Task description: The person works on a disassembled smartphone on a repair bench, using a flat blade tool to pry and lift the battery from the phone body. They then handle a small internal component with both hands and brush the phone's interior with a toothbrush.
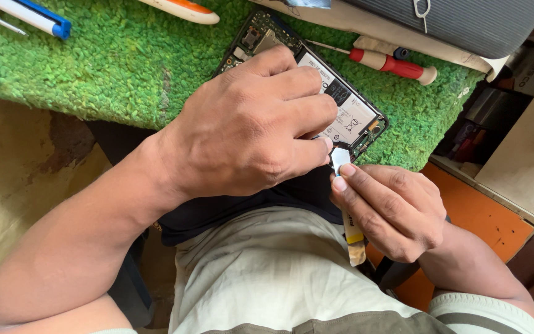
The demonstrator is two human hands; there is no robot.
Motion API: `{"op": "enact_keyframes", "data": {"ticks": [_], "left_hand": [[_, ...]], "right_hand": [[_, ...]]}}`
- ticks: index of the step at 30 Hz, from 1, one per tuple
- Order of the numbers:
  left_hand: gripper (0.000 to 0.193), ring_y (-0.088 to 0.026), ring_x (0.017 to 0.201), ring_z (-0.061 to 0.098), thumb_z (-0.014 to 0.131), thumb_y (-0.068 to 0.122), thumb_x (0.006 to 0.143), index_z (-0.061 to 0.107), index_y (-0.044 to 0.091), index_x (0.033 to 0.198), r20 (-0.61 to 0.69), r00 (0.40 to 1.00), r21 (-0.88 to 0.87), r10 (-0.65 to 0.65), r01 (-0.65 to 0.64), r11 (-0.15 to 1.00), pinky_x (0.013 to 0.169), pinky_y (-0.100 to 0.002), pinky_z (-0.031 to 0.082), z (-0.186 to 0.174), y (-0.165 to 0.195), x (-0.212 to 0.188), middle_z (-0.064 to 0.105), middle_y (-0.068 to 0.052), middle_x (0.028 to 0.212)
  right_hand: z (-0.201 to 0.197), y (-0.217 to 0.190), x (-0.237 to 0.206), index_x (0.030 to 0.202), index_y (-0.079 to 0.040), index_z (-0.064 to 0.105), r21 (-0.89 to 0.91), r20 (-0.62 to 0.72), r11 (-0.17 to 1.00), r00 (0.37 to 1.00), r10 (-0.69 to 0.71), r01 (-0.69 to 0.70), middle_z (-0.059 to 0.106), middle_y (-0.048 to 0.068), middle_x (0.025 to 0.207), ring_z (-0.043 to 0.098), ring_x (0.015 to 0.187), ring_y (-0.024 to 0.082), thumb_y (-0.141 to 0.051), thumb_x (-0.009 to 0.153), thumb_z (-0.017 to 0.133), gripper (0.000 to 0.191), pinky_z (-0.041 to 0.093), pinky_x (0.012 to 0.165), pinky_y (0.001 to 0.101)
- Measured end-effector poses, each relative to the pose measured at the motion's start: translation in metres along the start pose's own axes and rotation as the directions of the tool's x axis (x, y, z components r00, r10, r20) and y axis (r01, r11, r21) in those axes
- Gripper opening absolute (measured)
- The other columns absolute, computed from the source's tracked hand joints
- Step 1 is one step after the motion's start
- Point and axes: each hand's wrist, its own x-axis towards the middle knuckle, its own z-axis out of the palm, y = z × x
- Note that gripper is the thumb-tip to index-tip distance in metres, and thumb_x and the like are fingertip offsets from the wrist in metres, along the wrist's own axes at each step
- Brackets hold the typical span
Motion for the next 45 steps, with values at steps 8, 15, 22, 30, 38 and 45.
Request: {"op": "enact_keyframes", "data": {"ticks": [8,15,22,30,38,45], "left_hand": [[0.016,-0.022,0.09,0.057,0.067,0.018,0.086,0.06,0.01,0.073,0.005,1.0,-0.002,-0.008,0.008,1.0,0.085,-0.037,0.046,0.0005,0.0013,0.001,0.056,-0.003,0.087],[0.016,-0.022,0.092,0.057,0.067,0.018,0.087,0.06,0.01,0.075,-0.005,1.0,0.002,-0.003,0.003,1.0,0.087,-0.037,0.046,0.0011,0.0027,0.0008,0.056,-0.003,0.089],[0.016,-0.022,0.091,0.057,0.067,0.018,0.086,0.06,0.01,0.074,0.0,1.0,0.004,-0.008,0.008,1.0,0.086,-0.037,0.046,0.0007,0.004,0.0009,0.057,-0.003,0.088],[0.015,-0.022,0.094,0.057,0.068,0.018,0.088,0.061,0.01,0.076,-0.003,1.0,0.005,-0.008,0.008,1.0,0.088,-0.036,0.046,0.0016,0.0045,0.0005,0.056,-0.003,0.09],[0.014,-0.021,0.094,0.058,0.067,0.018,0.088,0.063,0.011,0.076,0.016,1.0,0.04,-0.013,0.012,0.999,0.088,-0.036,0.046,0.0009,0.0053,0.0015,0.058,-0.002,0.091],[0.011,-0.023,0.113,0.059,0.064,0.016,0.091,0.07,0.008,0.089,-0.006,1.0,0.026,-0.013,0.013,1.0,0.101,-0.038,0.046,0.0046,0.0052,-0.0044,0.063,-0.003,0.103]], "right_hand": [[0.0002,0.0018,-0.0021,0.104,0.009,0.072,-0.009,-0.005,1.0,1.0,-0.017,0.017,0.071,0.02,0.103,0.073,0.081,0.03,0.008,0.086,0.084,0.021,0.058,0.065,0.0365],[-0.0007,0.0001,-0.0029,0.104,0.009,0.072,-0.007,0.0,1.0,1.0,-0.012,0.012,0.071,0.02,0.102,0.073,0.081,0.03,0.007,0.087,0.085,0.022,0.058,0.064,0.0363],[-0.0012,0.0006,-0.0033,0.105,0.008,0.072,-0.017,-0.004,1.0,1.0,-0.013,0.013,0.071,0.019,0.103,0.073,0.082,0.03,0.008,0.087,0.085,0.022,0.058,0.064,0.0361],[-0.0006,-0.0009,-0.0051,0.105,0.008,0.072,0.003,-0.007,1.0,1.0,-0.011,0.011,0.071,0.019,0.103,0.073,0.082,0.029,0.008,0.088,0.085,0.022,0.059,0.065,0.0369],[0.0008,0.0011,-0.0067,0.104,0.008,0.071,-0.004,-0.037,1.0,0.999,0.007,-0.008,0.071,0.019,0.101,0.072,0.08,0.029,0.009,0.086,0.084,0.022,0.061,0.068,0.037],[0.0011,0.0016,-0.006,0.101,0.005,0.071,0.057,-0.047,0.995,0.996,0.081,-0.079,0.073,0.018,0.1,0.073,0.082,0.03,0.006,0.085,0.083,0.02,0.062,0.073,0.0365]]}}
